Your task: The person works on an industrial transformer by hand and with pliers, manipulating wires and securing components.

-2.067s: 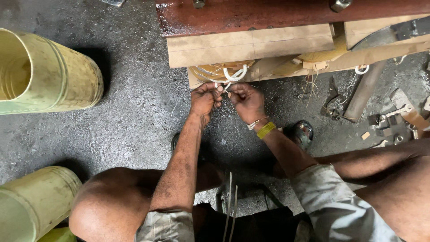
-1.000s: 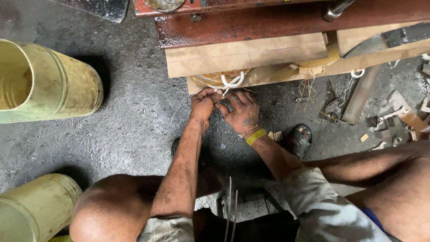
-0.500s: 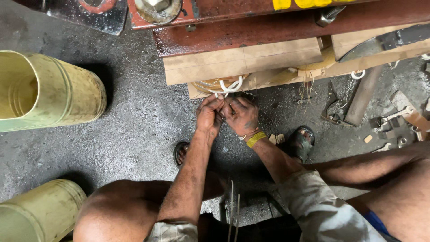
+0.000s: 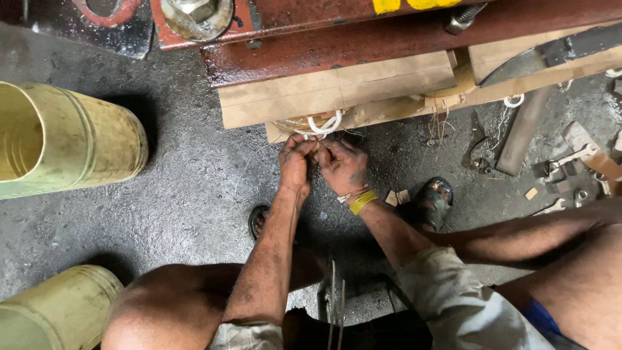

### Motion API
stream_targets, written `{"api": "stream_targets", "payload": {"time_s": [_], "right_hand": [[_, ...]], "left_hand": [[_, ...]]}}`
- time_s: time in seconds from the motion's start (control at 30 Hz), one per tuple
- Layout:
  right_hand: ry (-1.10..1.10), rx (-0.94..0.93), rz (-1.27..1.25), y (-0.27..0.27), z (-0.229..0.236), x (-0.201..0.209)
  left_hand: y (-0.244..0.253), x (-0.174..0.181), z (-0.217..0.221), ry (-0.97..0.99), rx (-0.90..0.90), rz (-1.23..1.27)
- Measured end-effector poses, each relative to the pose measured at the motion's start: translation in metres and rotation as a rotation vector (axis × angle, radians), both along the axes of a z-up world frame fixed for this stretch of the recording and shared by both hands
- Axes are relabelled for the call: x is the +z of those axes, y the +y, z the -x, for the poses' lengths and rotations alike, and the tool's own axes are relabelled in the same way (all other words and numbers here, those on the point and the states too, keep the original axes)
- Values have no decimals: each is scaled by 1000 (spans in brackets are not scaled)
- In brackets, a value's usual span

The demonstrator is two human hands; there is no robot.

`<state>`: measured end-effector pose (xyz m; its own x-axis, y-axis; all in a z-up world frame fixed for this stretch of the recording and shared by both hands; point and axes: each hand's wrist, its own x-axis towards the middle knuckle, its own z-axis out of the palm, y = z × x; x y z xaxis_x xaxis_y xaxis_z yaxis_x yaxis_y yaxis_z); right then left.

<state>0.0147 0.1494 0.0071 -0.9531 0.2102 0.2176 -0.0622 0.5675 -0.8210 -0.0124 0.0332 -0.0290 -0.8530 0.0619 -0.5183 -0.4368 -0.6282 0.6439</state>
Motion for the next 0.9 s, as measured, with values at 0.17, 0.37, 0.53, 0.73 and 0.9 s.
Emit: {"api": "stream_targets", "payload": {"time_s": [0.17, 0.37, 0.53, 0.73, 0.9], "right_hand": [[-529, -164, 1250, -1, -2, -1], [-873, -264, 1599, -6, 0, 0], [-649, -228, 442, 3, -3, 1], [226, 80, -275, 7, -5, 1], [-62, -48, 325, 4, -8, -6]], "left_hand": [[-7, -6, 4, -17, -42, -15], [-5, -11, 4, 48, -31, -8], [-6, -3, 5, -42, -82, 120], [-6, 2, 2, 75, -66, 86], [-6, -7, 1, 45, -63, 93]]}}
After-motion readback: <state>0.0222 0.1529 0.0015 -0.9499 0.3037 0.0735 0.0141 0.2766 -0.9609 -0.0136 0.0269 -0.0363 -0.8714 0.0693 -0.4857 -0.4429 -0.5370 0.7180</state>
